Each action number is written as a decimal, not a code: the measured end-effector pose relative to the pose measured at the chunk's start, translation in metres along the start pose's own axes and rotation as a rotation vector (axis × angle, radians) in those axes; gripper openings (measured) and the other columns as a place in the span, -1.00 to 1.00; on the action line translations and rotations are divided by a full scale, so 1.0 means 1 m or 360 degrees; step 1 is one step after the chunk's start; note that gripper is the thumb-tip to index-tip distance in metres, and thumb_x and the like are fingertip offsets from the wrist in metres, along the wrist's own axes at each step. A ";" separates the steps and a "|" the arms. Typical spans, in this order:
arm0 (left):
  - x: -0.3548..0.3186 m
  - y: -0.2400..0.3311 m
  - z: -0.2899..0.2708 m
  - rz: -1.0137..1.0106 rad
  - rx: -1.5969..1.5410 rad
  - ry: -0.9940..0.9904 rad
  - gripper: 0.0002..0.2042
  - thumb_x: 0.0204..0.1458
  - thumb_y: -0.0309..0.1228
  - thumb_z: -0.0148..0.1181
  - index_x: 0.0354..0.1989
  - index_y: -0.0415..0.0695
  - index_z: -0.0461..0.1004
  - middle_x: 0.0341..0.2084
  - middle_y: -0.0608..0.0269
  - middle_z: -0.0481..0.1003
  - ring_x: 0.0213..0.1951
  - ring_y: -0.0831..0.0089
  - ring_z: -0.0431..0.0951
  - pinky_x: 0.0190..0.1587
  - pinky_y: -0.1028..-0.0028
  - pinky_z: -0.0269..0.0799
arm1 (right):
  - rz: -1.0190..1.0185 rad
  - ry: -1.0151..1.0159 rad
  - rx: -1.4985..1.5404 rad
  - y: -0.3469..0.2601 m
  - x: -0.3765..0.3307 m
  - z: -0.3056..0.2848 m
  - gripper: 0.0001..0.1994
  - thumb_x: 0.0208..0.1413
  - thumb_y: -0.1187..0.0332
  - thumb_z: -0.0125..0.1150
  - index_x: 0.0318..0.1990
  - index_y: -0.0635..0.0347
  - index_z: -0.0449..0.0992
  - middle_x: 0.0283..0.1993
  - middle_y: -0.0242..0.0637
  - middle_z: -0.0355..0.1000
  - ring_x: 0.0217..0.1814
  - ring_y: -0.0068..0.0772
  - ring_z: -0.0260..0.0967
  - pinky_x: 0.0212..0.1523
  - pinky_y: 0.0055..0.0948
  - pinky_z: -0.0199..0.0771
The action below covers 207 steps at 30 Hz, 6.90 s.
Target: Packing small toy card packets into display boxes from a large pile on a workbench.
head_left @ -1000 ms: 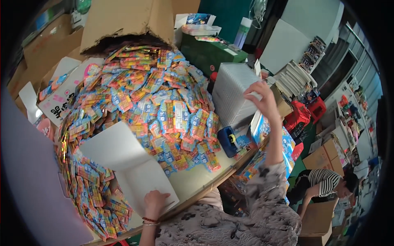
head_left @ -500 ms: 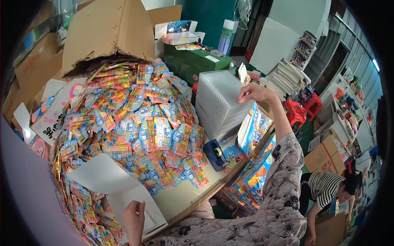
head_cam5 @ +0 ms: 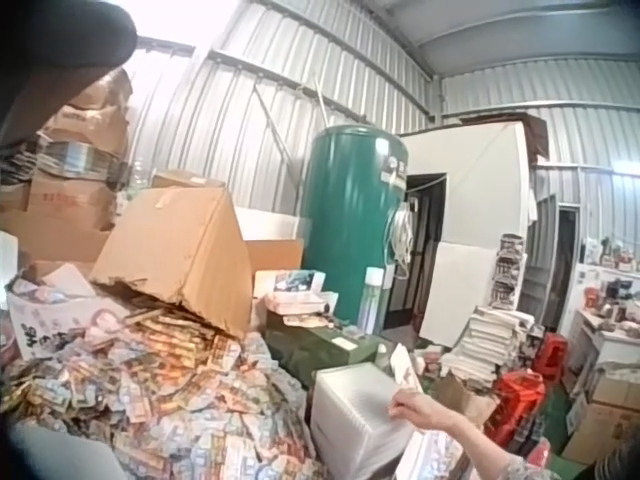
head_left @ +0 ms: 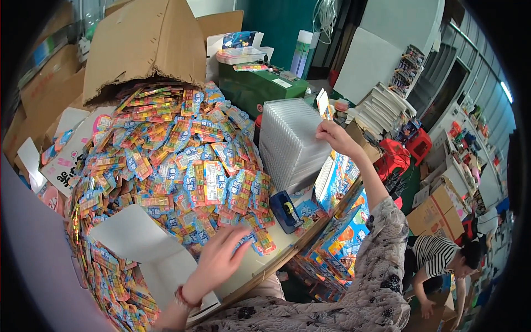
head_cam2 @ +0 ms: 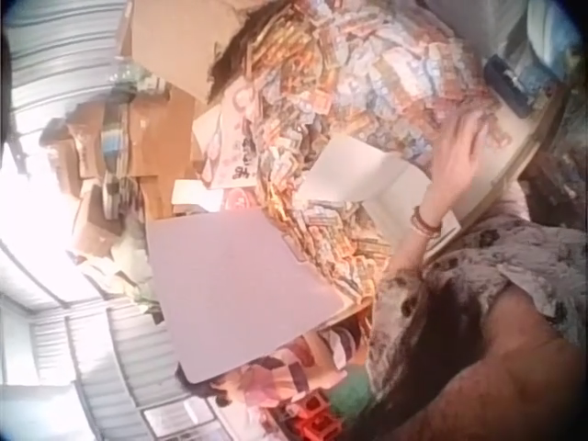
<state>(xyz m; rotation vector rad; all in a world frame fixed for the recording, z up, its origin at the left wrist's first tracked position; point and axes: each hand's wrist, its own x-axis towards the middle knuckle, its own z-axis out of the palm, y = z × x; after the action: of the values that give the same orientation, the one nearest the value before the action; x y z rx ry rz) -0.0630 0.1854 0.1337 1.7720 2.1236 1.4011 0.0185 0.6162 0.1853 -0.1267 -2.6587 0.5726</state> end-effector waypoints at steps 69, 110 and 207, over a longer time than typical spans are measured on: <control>-0.230 -0.020 -0.011 -0.1108 0.0649 -0.0296 -0.36 0.17 -0.01 -0.02 0.36 -0.03 0.05 0.27 -0.07 0.14 0.29 -0.09 0.12 0.28 -0.11 -0.01 | -0.0830 -0.0495 -0.0655 -0.351 -0.039 0.447 -0.53 0.01 0.10 0.22 -0.01 0.24 0.42 -0.09 -0.05 0.40 0.00 -0.14 0.44 -0.07 -0.09 0.46; -0.250 -0.044 -0.090 -0.2001 0.0688 0.0673 -0.60 0.21 -0.48 -0.06 0.20 -0.34 0.22 -0.10 -0.26 0.47 -0.09 -0.05 0.52 -0.08 0.25 0.40 | 0.0000 -0.0439 -0.0254 -0.119 -0.006 0.197 -0.24 -0.14 0.41 0.36 0.29 0.11 0.17 0.33 -0.13 0.13 0.35 -0.03 0.06 0.32 -0.06 0.09; -0.073 -0.138 0.067 -0.0868 0.0900 0.0178 -0.57 -0.08 -0.39 0.23 -0.03 -0.28 0.30 -0.05 -0.03 0.30 -0.05 -0.03 0.38 -0.16 0.07 0.41 | -0.0137 -0.0393 0.0890 -0.113 -0.025 0.290 -0.79 -0.07 0.53 0.29 -0.30 0.30 0.37 -0.33 -0.19 0.32 -0.25 -0.22 0.29 -0.18 -0.32 0.31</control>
<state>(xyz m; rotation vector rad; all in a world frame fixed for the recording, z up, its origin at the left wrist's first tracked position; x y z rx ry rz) -0.1069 0.1753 -0.0301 1.0630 2.9610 0.8267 -0.0801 0.4003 -0.0178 0.2340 -2.5984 1.3438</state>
